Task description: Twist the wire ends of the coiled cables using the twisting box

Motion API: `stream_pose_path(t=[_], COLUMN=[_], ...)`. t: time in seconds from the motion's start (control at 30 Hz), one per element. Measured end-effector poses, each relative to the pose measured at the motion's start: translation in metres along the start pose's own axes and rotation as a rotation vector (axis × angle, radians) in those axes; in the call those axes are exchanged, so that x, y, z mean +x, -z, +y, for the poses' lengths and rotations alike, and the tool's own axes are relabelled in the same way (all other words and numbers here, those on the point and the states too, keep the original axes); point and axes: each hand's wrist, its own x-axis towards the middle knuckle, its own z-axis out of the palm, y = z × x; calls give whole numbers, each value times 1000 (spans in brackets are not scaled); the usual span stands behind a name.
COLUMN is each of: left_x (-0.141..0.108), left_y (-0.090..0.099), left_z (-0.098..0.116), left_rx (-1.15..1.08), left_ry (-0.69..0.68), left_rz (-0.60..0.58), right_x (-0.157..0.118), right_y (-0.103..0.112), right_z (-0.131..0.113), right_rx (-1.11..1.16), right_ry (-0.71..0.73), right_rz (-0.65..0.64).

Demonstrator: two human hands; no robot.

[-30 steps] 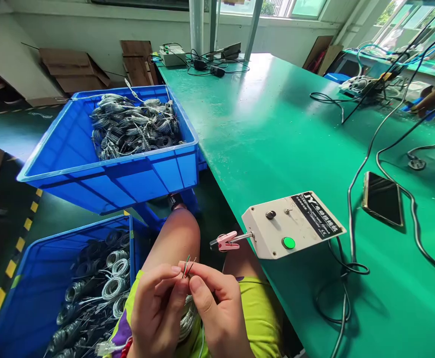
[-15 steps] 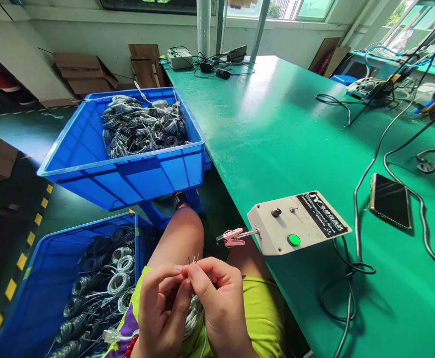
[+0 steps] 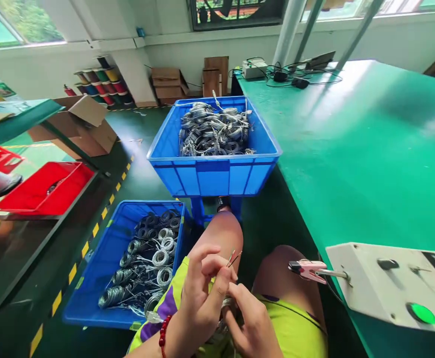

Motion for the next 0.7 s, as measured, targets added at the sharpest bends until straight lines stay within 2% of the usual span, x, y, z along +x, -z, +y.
stream_pose_path(t=[0.07, 0.13, 0.23, 0.3, 0.33, 0.43, 0.5, 0.6, 0.7], left_x=[-4, -12, -28, -36, -39, -42, -41, -36, -32], left_y=[10, 23, 46, 63, 72, 103, 129, 180, 234], left_z=[1, 1, -2, -4, -6, -16, -33, -78, -136], left_rx=[57, 141, 291, 389, 432, 506, 497, 463, 463], left_ry=[33, 67, 69, 47, 34, 54, 173, 464, 671], left_rz=[-34, -70, -188, -248, -237, -69, 67, 309, 483], right_x=[0, 3, 19, 36, 46, 80, 103, 133, 145], right_y=[-7, -13, -18, -23, -27, -48, -66, -89, -99], right_z=[6, 5, -11, -27, -36, -59, -70, -80, -82], right_rx=[0, 26, 32, 22, 24, 56, 94, 122, -53], right_ry=[72, 48, -59, -72, -60, 4, 23, -61, -67], right_rz=[-18, 31, 152, 174, 168, 119, 35, -210, -431])
